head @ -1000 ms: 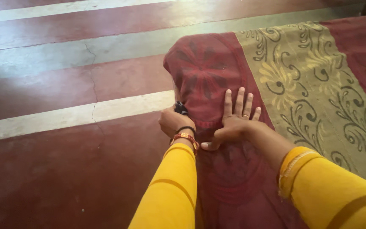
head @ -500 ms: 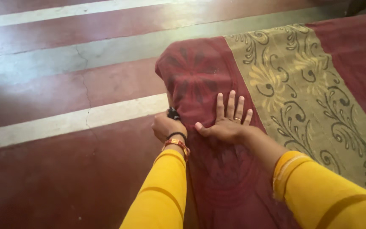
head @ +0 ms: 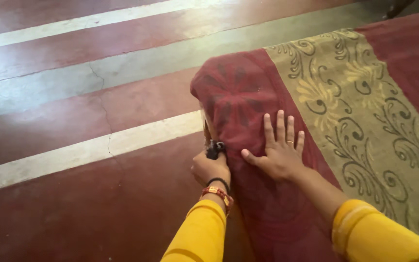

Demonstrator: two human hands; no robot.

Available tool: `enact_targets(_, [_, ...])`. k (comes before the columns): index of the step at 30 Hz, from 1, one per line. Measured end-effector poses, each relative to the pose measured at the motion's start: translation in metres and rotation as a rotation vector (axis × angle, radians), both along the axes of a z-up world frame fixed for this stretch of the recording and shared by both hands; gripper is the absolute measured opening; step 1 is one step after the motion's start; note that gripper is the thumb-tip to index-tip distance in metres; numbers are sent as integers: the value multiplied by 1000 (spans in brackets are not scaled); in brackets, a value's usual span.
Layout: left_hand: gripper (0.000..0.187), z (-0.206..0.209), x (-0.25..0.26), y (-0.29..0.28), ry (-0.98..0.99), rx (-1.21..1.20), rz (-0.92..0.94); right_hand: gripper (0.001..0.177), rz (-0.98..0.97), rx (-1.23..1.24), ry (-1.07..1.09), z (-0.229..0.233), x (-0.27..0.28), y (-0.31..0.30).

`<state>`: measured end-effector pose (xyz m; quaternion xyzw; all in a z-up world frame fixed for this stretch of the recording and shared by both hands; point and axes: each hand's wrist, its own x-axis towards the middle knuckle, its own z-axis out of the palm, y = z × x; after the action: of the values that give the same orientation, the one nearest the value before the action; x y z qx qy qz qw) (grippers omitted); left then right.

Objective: The person wipes the surface of a bed with a patterned bedsheet using a cloth, then cleans the wooden legs of the bed. The person proceeds to wipe the armrest and seat of a wooden chair with a patterned cushion. A small toy remains on the chair during the cleaning.

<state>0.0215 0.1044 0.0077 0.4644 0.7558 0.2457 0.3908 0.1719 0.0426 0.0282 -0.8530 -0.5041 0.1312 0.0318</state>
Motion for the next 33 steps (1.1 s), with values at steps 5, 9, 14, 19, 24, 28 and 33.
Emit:
enact_targets(5, [27, 2, 6, 11, 77, 54, -37, 110, -43, 169, 17, -5, -9, 3])
enact_targets(9, [28, 3, 10, 22, 40, -32, -11, 105, -68, 240, 3, -5, -12, 25])
enact_targets(14, [23, 4, 15, 34, 25, 21, 4, 106, -81, 186, -25, 1, -6, 60])
enact_targets(19, [17, -5, 23, 62, 12, 31, 26, 110, -99, 103, -65, 3, 15, 86])
enact_targets(24, [13, -18, 38, 117, 12, 13, 23, 122, -302, -125, 84, 6, 25, 119])
enact_targets(28, [16, -22, 40, 149, 119, -59, -63, 128, -440, -237, 174, 24, 25, 139])
enact_targets(33, [16, -16, 51, 154, 14, -3, 14, 126, -509, -285, 269, 34, 26, 155])
